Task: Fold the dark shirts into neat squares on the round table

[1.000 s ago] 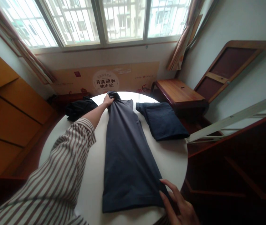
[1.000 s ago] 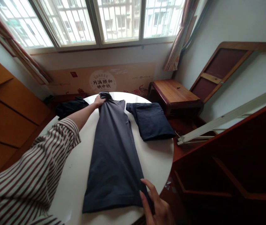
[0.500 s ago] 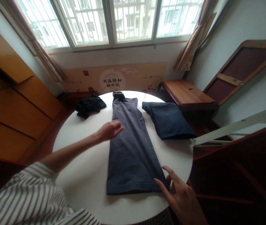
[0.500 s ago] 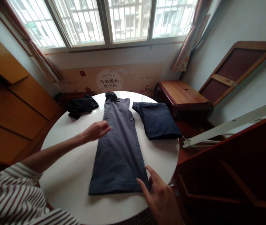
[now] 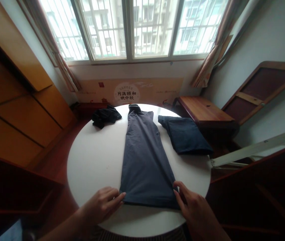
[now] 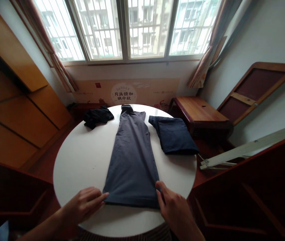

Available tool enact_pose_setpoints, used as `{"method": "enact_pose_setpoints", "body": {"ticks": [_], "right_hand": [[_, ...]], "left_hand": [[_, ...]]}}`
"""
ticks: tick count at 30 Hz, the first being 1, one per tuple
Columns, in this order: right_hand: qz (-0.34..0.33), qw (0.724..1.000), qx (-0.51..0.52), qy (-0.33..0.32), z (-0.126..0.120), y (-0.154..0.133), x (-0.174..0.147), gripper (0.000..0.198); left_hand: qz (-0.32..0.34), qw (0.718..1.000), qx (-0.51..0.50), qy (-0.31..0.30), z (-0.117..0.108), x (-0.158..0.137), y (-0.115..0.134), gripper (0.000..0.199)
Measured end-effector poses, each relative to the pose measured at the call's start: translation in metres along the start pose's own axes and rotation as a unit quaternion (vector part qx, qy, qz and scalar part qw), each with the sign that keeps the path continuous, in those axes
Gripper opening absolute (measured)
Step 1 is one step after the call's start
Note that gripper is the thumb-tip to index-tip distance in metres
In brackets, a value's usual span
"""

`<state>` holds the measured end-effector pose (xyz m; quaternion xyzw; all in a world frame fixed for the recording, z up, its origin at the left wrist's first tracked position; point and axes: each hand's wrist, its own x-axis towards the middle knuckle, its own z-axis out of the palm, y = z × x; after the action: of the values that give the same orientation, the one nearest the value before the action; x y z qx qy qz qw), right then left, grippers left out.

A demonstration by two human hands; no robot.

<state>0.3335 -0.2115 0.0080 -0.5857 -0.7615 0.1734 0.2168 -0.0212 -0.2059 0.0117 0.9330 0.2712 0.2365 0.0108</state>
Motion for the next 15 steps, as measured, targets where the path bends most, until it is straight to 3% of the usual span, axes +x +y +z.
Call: {"method": "enact_pose_setpoints", "body": {"ticks": [4, 7, 11, 15], "right_hand": [[-0.009, 0.998, -0.006, -0.056, -0.009, -0.001, 0.001, 0.021], [-0.066, 0.998, -0.022, -0.015, -0.021, -0.011, 0.037, 0.024], [-0.16, 0.986, -0.049, -0.001, -0.025, -0.035, 0.142, 0.023], [-0.112, 0.986, -0.11, -0.048, -0.003, -0.054, 0.258, 0.036]], "left_hand": [[0.002, 0.999, -0.012, -0.047, -0.021, -0.004, 0.003, 0.018], [-0.042, 0.996, -0.05, -0.055, -0.032, 0.011, -0.014, 0.014], [-0.102, 0.994, -0.047, -0.008, -0.03, 0.071, -0.071, 0.025], [-0.14, 0.989, -0.058, -0.001, 0.0, 0.137, -0.113, 0.034]]}}
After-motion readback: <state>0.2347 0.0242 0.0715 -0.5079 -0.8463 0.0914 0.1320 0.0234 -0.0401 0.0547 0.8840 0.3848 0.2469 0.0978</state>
